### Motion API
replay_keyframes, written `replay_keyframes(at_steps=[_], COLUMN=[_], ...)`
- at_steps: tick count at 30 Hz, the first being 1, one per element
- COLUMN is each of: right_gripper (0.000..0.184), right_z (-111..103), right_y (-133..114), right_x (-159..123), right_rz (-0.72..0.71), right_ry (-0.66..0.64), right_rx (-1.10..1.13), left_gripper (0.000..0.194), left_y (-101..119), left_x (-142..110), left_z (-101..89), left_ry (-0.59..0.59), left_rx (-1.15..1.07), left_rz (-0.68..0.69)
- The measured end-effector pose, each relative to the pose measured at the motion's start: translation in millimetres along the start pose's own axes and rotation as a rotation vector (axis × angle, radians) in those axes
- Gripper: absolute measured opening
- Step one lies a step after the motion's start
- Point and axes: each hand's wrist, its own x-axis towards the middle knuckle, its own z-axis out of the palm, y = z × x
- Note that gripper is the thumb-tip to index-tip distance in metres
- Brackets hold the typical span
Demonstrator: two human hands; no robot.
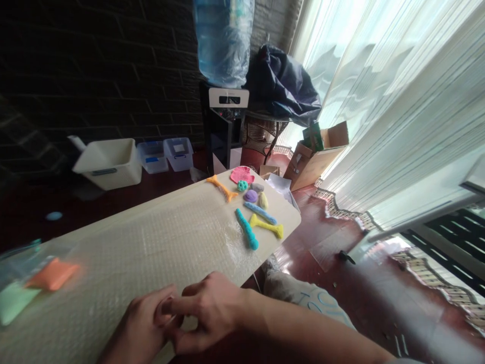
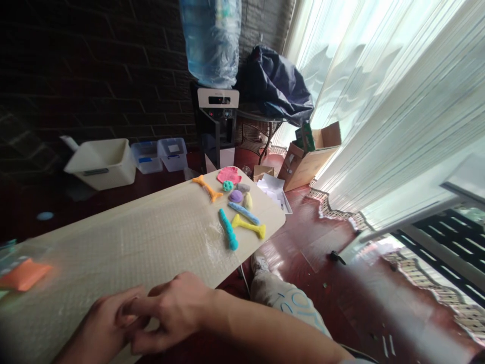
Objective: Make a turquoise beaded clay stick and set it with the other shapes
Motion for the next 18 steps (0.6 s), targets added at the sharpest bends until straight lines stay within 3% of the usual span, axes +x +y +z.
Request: replay_keyframes(at_steps=[4,7,10,13,18], right_gripper=[0.044,0.055,0.066,0.064,0.057], right_z=[3.4,1.9,-3.7,-10.9,-22.6], right_y=[-1.6,-0.2,3.7,4.7,-2.8], right_x=[0.1,2.4,4.6,4.2,0.8], right_rz=[-0.001,0.118,0.201,0.163,0.107], right_ry=[0.019,0.021,-0.009,-0.051,-0.052], right_rx=[-0.115,-0.127,-0.050,0.072,0.396], left_gripper=[0.012,0.012,0.015,0.012,0.025], left_y=[3.2,2.8,-1.8,-7.9,-8.5], left_x=[1.1,6.2,9.3,7.7,1.4], left_z=[-3.8,-6.8,-6.7,-4.4,-2.9], left_ry=[-0.018,0.173,0.309,0.275,0.168], left_rx=[-0.034,-0.002,0.079,0.168,0.184], left_rz=[0.056,0.113,0.066,0.087,0.114])
